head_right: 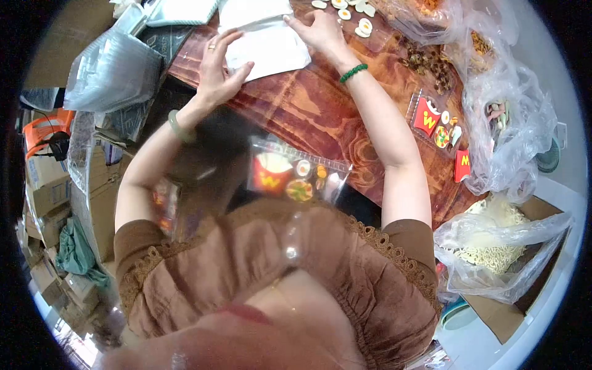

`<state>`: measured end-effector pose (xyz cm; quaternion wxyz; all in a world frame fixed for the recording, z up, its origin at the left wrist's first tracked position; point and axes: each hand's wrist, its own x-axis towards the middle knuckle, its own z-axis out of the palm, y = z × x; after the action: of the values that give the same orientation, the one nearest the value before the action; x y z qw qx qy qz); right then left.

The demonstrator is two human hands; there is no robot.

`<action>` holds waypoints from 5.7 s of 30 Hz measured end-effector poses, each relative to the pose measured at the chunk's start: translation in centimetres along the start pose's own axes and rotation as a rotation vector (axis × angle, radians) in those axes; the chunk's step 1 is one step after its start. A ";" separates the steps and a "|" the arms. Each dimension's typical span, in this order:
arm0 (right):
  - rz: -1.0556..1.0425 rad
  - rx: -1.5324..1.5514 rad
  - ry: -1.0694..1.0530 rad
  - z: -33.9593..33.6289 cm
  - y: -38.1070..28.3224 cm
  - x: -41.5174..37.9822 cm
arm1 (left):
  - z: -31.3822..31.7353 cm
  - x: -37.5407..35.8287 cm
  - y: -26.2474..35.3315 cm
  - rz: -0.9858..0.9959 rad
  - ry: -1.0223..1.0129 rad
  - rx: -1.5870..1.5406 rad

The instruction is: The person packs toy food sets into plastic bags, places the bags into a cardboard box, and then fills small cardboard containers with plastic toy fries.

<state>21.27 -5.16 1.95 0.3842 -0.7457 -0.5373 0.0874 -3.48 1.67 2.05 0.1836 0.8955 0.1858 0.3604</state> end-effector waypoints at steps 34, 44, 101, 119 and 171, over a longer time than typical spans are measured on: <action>-0.415 -0.626 -0.503 -4.0 -22.3 0.2 | -6.4 10.4 0.9 -1.062 -0.271 -1.170; -0.261 -0.995 -0.653 5.4 -20.0 -5.1 | -1.0 6.6 -2.4 -1.171 -0.111 -1.013; -0.400 0.278 -0.899 -3.1 -7.0 -16.8 | 2.0 -11.9 -2.1 -0.676 0.997 -0.558; 0.043 -0.036 -0.691 -8.2 -10.4 -24.4 | 5.0 -20.5 8.8 -1.320 0.392 -1.016; -0.366 0.113 -0.686 -0.9 -3.7 -13.3 | 47.5 -0.9 -22.3 -1.026 -0.252 -0.444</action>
<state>13.62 -16.67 1.27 0.2321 -0.5427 -0.7529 0.2912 25.37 11.23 -40.75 0.5393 0.6666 0.4934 0.1462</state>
